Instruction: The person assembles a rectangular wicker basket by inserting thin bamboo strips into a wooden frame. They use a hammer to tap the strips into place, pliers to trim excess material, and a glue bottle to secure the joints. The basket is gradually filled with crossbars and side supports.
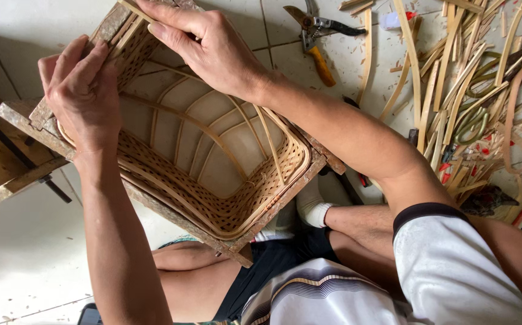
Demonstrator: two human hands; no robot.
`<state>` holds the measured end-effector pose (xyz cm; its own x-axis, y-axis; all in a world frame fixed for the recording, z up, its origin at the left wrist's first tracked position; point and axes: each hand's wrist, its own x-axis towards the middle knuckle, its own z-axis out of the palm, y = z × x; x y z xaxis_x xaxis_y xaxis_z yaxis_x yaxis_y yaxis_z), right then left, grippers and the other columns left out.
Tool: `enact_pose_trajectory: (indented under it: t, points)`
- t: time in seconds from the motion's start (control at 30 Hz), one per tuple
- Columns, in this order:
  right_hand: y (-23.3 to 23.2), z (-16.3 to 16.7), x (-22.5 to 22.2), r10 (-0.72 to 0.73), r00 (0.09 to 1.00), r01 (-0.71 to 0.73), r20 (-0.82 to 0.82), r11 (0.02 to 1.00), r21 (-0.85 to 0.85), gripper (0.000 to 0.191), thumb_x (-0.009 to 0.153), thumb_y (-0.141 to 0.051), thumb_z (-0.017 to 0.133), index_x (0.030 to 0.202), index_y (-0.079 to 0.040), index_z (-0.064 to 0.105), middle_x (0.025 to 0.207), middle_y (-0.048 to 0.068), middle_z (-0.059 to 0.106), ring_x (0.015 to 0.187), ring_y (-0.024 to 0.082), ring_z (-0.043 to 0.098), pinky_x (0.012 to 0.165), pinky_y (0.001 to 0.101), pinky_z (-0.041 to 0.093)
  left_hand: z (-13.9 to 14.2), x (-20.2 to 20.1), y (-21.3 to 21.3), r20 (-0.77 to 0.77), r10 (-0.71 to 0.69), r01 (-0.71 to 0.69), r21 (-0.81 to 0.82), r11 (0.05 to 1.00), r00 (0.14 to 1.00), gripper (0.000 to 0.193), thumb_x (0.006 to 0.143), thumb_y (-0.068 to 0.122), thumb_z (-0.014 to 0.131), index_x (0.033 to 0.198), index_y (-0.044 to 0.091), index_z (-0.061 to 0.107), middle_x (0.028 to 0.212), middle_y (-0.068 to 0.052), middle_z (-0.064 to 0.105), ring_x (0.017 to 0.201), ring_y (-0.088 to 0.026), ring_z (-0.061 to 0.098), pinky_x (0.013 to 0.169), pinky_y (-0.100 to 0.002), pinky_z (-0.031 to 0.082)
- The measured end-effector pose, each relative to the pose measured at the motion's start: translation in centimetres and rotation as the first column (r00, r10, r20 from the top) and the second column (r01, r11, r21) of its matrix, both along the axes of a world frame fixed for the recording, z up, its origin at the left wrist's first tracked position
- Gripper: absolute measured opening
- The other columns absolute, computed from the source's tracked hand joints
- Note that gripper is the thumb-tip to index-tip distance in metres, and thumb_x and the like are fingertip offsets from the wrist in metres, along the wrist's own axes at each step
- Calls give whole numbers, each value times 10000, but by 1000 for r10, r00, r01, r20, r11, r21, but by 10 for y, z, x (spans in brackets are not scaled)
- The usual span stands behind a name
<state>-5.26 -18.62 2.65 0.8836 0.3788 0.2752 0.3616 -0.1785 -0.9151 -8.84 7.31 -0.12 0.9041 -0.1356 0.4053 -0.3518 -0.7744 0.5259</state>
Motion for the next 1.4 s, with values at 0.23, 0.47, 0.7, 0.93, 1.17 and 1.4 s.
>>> enact_pose_trajectory:
  t: [0.23, 0.47, 0.7, 0.93, 1.17, 1.4]
  points:
    - [16, 8, -7, 17, 998, -27, -68, 987, -159, 344, 1115, -184, 592, 1430, -46, 590, 1378, 129, 688, 1222, 212, 718, 1092, 333, 577, -9, 3, -1, -70, -2, 6, 56, 998, 998, 257, 1036, 117, 819, 1288, 127, 771, 1340, -55, 749, 1121, -203, 623, 972, -367, 579]
    - [22, 7, -12, 81, 980, -123, -180, 964, -237, 360, 1090, -207, 568, 1394, -21, 613, 1348, 157, 683, 1213, 258, 705, 1062, 359, 557, 0, 6, -4, -23, -94, 96, 184, 978, 995, 369, 1097, 171, 768, 1456, 206, 689, 1395, -83, 707, 1059, -234, 622, 946, -378, 564]
    - [19, 8, -11, 123, 968, -172, -217, 960, -221, 364, 1091, -213, 561, 1400, -27, 607, 1375, 151, 669, 1256, 254, 682, 1078, 353, 550, -1, 6, -2, 18, -195, 187, 204, 961, 981, 407, 1134, 82, 670, 1511, 228, 620, 1485, -63, 653, 1316, -266, 639, 1129, -422, 539]
    - [20, 13, -11, 122, 965, -191, -233, 935, -300, 357, 1072, -215, 576, 1385, -47, 619, 1343, 141, 683, 1213, 250, 696, 1049, 361, 550, -8, 9, 5, 20, -238, 218, 337, 916, 971, 386, 1142, 34, 615, 1489, 200, 655, 1473, -41, 667, 1375, -297, 615, 1120, -458, 526]
    - [24, -17, -19, 86, 989, -132, -124, 889, -438, 365, 1075, -242, 573, 1400, -80, 613, 1275, 139, 716, 1067, 256, 725, 924, 387, 578, -16, 10, 10, 54, -247, 217, 324, 921, 967, 338, 1167, 55, 640, 1470, 199, 673, 1467, -19, 665, 1335, -279, 650, 1112, -428, 563]
    - [16, -1, -19, 252, 918, 59, 307, 679, -732, 633, 1063, -372, 609, 1528, 10, 411, 1148, 199, 668, 1008, 294, 634, 929, 421, 539, -7, 12, 17, -132, -126, 129, 17, 992, 983, 727, 1002, 231, 797, 1576, -51, 452, 1264, -213, 709, 1071, -305, 685, 932, -441, 572]
